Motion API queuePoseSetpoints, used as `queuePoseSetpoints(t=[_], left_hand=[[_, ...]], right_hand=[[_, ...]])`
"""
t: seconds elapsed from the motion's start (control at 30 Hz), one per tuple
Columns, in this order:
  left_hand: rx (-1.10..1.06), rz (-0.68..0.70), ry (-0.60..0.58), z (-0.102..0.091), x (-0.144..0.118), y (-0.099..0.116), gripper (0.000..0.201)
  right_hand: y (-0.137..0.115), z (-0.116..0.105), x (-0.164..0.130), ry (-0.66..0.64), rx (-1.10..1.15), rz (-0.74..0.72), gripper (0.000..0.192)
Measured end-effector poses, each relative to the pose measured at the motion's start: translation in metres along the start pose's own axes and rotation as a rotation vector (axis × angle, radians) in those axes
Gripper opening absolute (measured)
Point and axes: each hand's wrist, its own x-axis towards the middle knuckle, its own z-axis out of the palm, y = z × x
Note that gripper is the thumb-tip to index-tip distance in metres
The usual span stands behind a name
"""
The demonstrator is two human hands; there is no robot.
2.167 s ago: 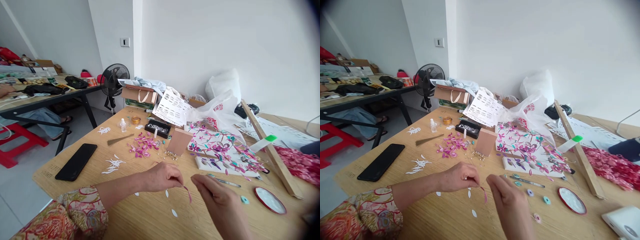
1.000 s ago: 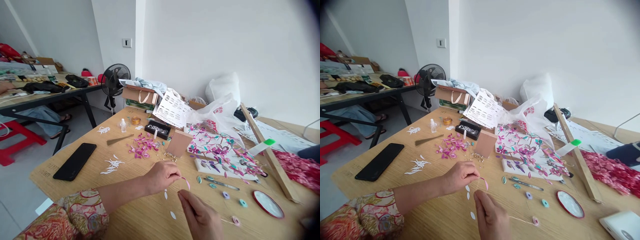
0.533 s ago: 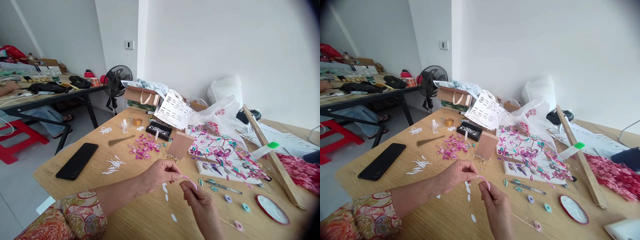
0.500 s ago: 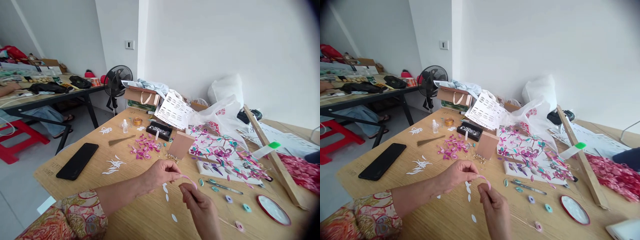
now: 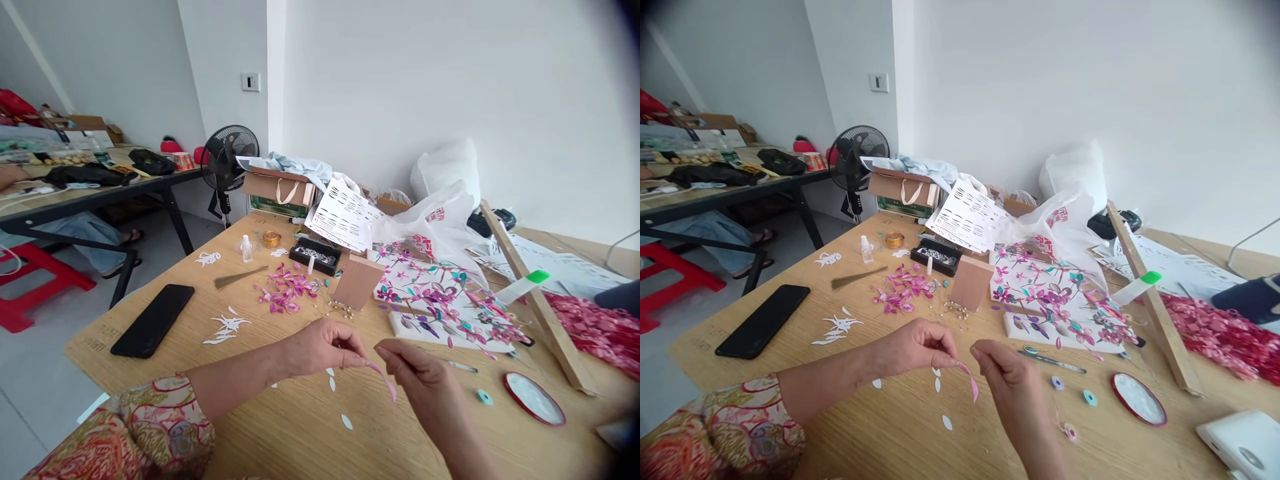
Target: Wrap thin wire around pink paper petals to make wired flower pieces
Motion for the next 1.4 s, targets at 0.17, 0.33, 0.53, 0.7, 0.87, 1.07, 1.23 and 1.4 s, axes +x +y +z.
queuePoseSetpoints(t=[0.17,0.33,0.53,0.7,0.87,1.07,1.23,1.4], left_hand=[[-0.143,-0.052,0.188,0.001,0.006,-0.008,0.021],[0.344,0.127,0.224,0.005,0.011,-0.014,0.007],[0.47,0.228,-0.048,0.009,0.005,-0.002,0.007],[-0.053,-0.004,0.096,0.008,0.004,-0.001,0.013],[0.135,0.056,0.264,0.005,0.011,-0.013,0.008],[0.661,0.307,0.078,0.007,0.01,-0.011,0.011],[0.356,0.213,-0.002,0.01,0.006,-0.007,0.007],[0.094,0.067,0.191,0.007,0.009,-0.015,0.012]], right_hand=[[-0.001,0.041,-0.019,-0.004,0.107,0.059,0.037],[-0.022,0.034,-0.037,0.031,-0.079,-0.052,0.034],[-0.014,-0.009,-0.012,-0.016,-0.133,-0.048,0.028],[0.005,0.015,-0.005,-0.065,0.158,0.079,0.033],[-0.007,0.043,-0.03,-0.007,0.084,0.029,0.031],[-0.02,0.004,-0.028,0.006,-0.099,-0.07,0.027],[0.003,-0.006,-0.004,-0.018,0.023,0.054,0.027],[0.01,0.033,-0.015,-0.027,0.215,0.152,0.034]])
